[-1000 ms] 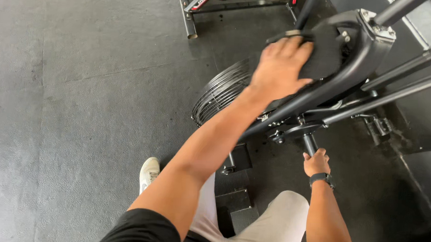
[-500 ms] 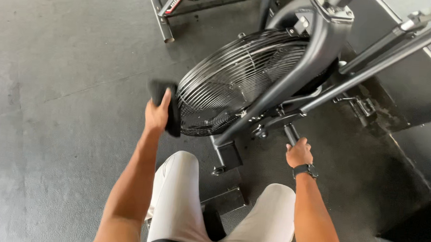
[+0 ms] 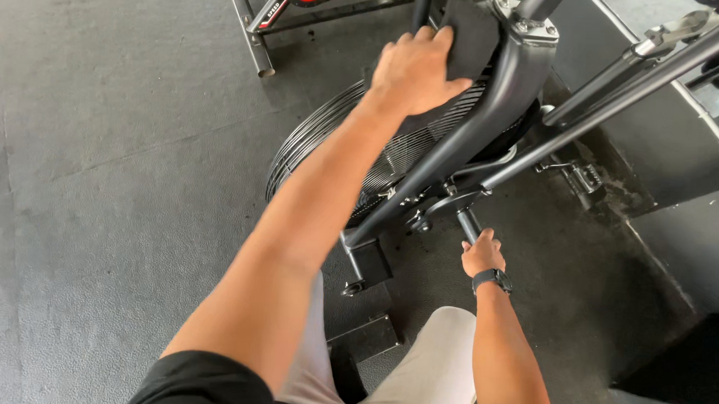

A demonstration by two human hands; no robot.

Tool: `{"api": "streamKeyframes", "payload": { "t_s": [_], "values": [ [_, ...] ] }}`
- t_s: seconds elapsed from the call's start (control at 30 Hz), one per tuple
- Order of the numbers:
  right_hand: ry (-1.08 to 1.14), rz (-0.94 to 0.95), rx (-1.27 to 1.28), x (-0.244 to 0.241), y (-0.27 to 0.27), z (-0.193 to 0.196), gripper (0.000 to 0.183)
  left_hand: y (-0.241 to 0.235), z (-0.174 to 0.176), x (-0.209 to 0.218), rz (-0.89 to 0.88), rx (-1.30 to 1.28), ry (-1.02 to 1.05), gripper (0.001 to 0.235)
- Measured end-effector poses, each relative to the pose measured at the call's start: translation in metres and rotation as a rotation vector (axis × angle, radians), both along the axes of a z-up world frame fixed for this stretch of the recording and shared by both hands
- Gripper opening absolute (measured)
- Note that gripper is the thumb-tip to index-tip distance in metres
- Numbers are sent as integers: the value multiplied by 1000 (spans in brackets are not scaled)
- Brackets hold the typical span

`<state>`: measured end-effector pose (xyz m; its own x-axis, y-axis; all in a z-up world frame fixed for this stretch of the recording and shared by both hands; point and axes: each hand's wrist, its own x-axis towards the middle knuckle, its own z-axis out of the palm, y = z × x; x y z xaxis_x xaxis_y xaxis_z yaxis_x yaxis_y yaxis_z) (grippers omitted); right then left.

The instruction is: The person wipes the fan cage and handlebars of an air bike using a black cloth. They systematically clean the metal surfaces of the exercise machine in a gym setting.

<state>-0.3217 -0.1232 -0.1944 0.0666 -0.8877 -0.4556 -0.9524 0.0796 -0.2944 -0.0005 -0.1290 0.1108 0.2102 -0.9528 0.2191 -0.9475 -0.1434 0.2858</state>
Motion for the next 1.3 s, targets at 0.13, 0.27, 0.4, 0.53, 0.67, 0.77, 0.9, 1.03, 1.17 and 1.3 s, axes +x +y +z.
{"api": "streamKeyframes", "payload": {
  "t_s": [0.13,0.27,0.4,0.53,0.67,0.77,0.9,1.03,1.17,1.3],
  "values": [
    [-42,10,-15,-7,1,-5,56,74,-45,56,40,-184,209,97],
    [93,131,-148,-12,-1,-26,75,193,-137,92,175,-339,417,75],
    [60,125,-190,-11,2,-39,67,239,-219,87,479,-540,385,56],
    [1,120,-144,-13,-2,-35,74,185,-195,93,207,-806,63,55],
    [39,136,-223,-7,-3,-35,72,78,-102,41,73,-771,-177,97],
    [53,115,-224,-6,0,-26,74,9,-56,-8,-13,-610,-344,117],
    [91,105,-239,-5,6,-21,75,-8,-36,-29,-15,-491,-447,118],
    [76,153,-266,-15,5,-30,60,56,-71,8,-10,-560,-173,102],
    [45,123,-233,-15,0,-39,56,184,-152,67,49,-624,-78,92],
    [-6,110,-253,-14,-3,-44,49,251,-255,97,160,-661,-75,112]
  ]
}}
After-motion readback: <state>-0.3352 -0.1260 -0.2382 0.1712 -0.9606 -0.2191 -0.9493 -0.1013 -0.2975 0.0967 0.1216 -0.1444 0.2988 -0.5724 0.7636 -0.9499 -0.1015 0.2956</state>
